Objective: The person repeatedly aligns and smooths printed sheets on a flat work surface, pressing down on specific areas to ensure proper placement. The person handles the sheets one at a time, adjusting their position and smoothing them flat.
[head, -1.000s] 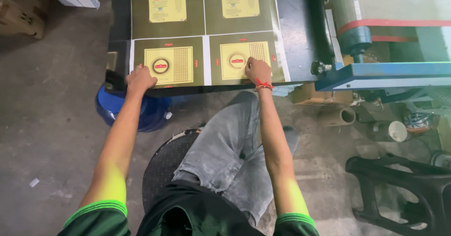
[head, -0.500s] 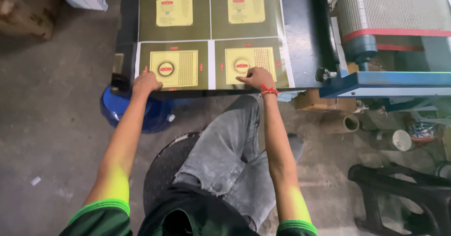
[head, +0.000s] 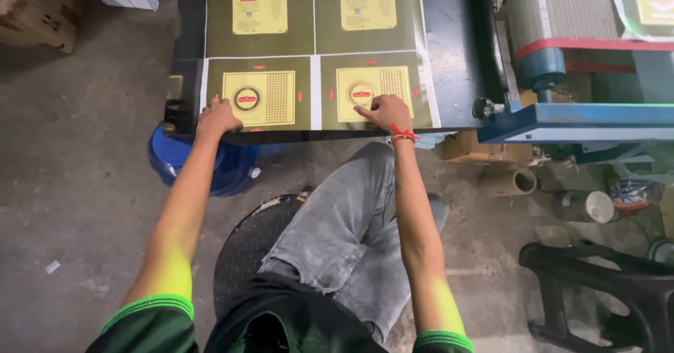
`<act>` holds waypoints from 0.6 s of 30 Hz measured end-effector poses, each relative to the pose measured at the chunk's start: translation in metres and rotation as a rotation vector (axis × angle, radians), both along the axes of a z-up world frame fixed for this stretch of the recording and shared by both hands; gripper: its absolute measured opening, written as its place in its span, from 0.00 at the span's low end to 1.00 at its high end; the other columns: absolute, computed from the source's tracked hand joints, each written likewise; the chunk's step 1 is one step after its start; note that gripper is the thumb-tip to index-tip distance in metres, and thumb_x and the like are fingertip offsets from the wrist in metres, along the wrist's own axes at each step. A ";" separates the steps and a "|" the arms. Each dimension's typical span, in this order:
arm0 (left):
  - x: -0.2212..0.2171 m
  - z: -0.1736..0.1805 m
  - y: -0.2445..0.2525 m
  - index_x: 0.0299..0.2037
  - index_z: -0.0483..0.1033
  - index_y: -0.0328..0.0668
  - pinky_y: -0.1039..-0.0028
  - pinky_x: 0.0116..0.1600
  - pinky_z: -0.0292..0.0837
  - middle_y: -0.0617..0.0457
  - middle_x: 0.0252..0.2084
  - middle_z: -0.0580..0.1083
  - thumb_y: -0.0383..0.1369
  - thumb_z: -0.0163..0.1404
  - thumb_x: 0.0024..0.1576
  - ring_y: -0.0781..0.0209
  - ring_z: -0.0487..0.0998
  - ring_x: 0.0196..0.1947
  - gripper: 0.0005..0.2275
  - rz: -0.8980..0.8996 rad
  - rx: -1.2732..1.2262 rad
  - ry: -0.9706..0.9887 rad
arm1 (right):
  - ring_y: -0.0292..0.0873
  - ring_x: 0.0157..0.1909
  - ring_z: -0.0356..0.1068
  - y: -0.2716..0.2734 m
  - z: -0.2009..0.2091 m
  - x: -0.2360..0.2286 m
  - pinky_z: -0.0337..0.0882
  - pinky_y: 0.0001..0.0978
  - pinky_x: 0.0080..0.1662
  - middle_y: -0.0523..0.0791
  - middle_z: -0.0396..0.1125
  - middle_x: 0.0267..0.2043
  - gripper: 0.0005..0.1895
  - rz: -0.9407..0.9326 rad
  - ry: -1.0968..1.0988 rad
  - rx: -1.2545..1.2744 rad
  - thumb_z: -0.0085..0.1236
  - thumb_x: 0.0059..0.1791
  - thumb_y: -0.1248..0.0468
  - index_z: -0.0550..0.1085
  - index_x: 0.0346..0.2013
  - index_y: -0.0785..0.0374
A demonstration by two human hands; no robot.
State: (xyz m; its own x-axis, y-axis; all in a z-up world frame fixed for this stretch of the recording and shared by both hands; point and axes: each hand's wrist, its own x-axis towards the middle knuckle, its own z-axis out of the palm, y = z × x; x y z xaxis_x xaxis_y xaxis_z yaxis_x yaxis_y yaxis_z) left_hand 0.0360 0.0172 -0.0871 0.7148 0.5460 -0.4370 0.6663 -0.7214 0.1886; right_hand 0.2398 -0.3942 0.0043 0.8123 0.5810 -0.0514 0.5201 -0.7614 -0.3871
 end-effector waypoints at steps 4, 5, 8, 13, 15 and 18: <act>-0.004 -0.002 0.002 0.69 0.62 0.39 0.52 0.69 0.63 0.33 0.76 0.52 0.42 0.64 0.42 0.32 0.61 0.70 0.42 -0.003 -0.077 0.036 | 0.50 0.27 0.74 0.001 0.003 -0.003 0.73 0.44 0.35 0.48 0.71 0.19 0.32 -0.004 0.055 -0.009 0.61 0.42 0.33 0.80 0.20 0.61; -0.004 0.000 0.001 0.69 0.63 0.39 0.52 0.69 0.63 0.33 0.76 0.53 0.42 0.64 0.42 0.33 0.61 0.71 0.42 0.002 -0.072 0.035 | 0.50 0.26 0.74 0.001 0.005 -0.002 0.73 0.43 0.35 0.48 0.71 0.18 0.32 -0.007 0.070 -0.009 0.60 0.42 0.33 0.80 0.20 0.61; -0.002 0.001 -0.001 0.70 0.62 0.40 0.52 0.70 0.63 0.32 0.77 0.51 0.42 0.64 0.42 0.34 0.61 0.72 0.42 -0.009 -0.075 0.039 | 0.50 0.27 0.74 0.002 0.009 -0.005 0.73 0.44 0.34 0.47 0.71 0.18 0.31 -0.012 0.014 0.023 0.61 0.41 0.34 0.80 0.20 0.61; -0.001 -0.007 0.002 0.70 0.61 0.40 0.51 0.68 0.62 0.33 0.77 0.49 0.44 0.63 0.44 0.34 0.59 0.72 0.41 -0.045 -0.060 0.019 | 0.52 0.29 0.74 -0.001 -0.008 0.002 0.73 0.46 0.36 0.48 0.72 0.22 0.28 -0.032 0.001 0.049 0.59 0.45 0.37 0.80 0.23 0.61; -0.001 -0.004 0.001 0.69 0.62 0.40 0.51 0.68 0.63 0.32 0.76 0.51 0.44 0.61 0.46 0.34 0.60 0.72 0.39 -0.065 -0.043 -0.020 | 0.53 0.33 0.74 -0.004 -0.018 0.009 0.73 0.46 0.38 0.48 0.73 0.27 0.25 -0.048 -0.026 0.067 0.60 0.46 0.40 0.81 0.26 0.60; -0.001 0.003 -0.002 0.68 0.64 0.41 0.48 0.65 0.66 0.35 0.72 0.60 0.45 0.60 0.50 0.35 0.64 0.70 0.35 -0.074 -0.039 -0.061 | 0.52 0.39 0.75 -0.006 -0.040 0.023 0.73 0.45 0.43 0.49 0.74 0.40 0.22 -0.122 0.018 0.161 0.62 0.45 0.44 0.80 0.37 0.61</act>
